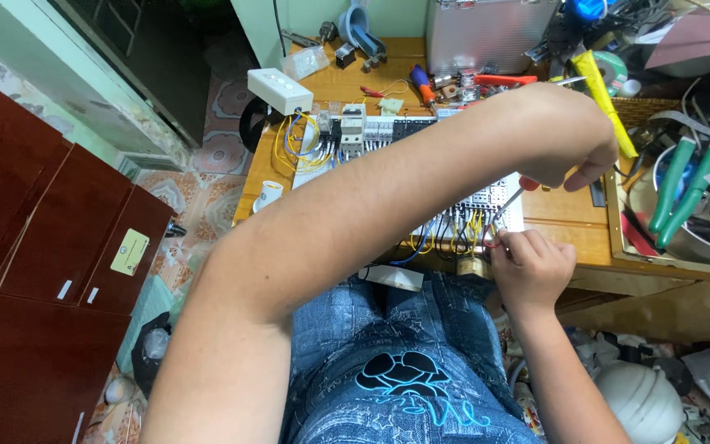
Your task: The person works on a white electrical board mounted on a wooden table, using a screwdriver to tighten connections on a terminal block. They manipulate various colored wires and handle a white plastic electrical box, inserting it into the board assembly.
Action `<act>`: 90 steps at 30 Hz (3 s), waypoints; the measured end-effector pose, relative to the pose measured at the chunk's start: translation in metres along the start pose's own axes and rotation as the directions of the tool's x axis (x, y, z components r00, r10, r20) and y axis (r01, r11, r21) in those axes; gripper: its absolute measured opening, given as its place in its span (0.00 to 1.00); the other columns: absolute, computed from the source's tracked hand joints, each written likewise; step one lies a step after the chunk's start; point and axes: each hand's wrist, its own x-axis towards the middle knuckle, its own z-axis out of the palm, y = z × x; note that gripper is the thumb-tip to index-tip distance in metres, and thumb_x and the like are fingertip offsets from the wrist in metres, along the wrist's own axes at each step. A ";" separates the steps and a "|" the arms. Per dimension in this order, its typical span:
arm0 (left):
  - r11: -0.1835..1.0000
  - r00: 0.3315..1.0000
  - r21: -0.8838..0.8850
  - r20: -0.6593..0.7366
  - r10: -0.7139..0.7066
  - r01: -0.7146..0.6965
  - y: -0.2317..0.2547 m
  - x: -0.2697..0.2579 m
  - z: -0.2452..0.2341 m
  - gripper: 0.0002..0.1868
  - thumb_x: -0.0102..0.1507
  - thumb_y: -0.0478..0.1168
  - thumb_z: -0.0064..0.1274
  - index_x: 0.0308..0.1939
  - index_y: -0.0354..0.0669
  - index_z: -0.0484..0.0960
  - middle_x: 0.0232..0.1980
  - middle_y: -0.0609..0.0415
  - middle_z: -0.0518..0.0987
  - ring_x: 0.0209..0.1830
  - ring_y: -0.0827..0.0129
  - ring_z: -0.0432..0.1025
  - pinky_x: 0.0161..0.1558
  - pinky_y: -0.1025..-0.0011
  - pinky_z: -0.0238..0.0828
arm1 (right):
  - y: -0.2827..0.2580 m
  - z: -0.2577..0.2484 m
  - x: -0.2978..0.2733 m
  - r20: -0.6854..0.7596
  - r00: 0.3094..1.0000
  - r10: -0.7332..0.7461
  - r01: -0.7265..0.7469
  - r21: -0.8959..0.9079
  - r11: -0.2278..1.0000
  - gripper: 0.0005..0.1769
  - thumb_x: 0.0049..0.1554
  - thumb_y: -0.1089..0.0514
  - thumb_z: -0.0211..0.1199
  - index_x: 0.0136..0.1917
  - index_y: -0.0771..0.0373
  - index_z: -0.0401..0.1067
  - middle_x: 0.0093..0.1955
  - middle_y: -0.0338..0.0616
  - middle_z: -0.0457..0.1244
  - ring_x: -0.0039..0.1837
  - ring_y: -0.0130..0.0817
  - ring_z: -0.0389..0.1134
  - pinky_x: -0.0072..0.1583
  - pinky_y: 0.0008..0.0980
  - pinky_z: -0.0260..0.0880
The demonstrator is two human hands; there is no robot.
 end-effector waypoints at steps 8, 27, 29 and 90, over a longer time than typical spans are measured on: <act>0.993 0.977 -0.054 -0.182 -0.110 0.102 -0.002 -0.013 -0.001 0.25 0.59 0.42 0.64 0.57 0.68 0.72 0.57 0.67 0.72 0.53 0.64 0.71 0.43 0.60 0.71 | -0.002 -0.020 0.005 0.337 0.912 0.234 -0.292 0.132 0.947 0.05 0.56 0.58 0.70 0.47 0.57 0.76 0.45 0.39 0.69 0.48 0.36 0.67 0.51 0.38 0.58; -0.178 0.316 -0.774 -0.030 -0.948 -0.608 0.039 -0.233 0.353 0.09 0.64 0.37 0.52 0.29 0.47 0.72 0.37 0.51 0.74 0.32 0.63 0.74 0.52 0.57 0.72 | -0.107 0.011 -0.059 0.920 0.393 0.010 -0.417 0.168 0.893 0.44 0.56 0.37 0.64 0.76 0.51 0.48 0.73 0.56 0.52 0.62 0.62 0.67 0.46 0.65 0.77; -0.180 0.334 -0.861 0.013 -0.943 -0.475 0.052 -0.233 0.387 0.08 0.66 0.39 0.53 0.33 0.44 0.74 0.26 0.52 0.73 0.24 0.66 0.69 0.38 0.65 0.66 | -0.107 0.033 -0.074 0.902 0.432 0.022 -0.432 0.185 0.883 0.36 0.56 0.44 0.66 0.71 0.55 0.57 0.64 0.57 0.59 0.60 0.61 0.69 0.50 0.58 0.77; 0.356 0.777 -0.865 0.059 -0.626 0.353 0.085 -0.142 0.415 0.18 0.63 0.49 0.58 0.58 0.58 0.80 0.70 0.62 0.73 0.53 0.64 0.78 0.45 0.62 0.80 | -0.092 -0.021 0.028 0.669 0.728 0.151 -0.385 0.216 0.898 0.17 0.65 0.47 0.55 0.37 0.53 0.72 0.28 0.31 0.64 0.29 0.29 0.64 0.30 0.33 0.65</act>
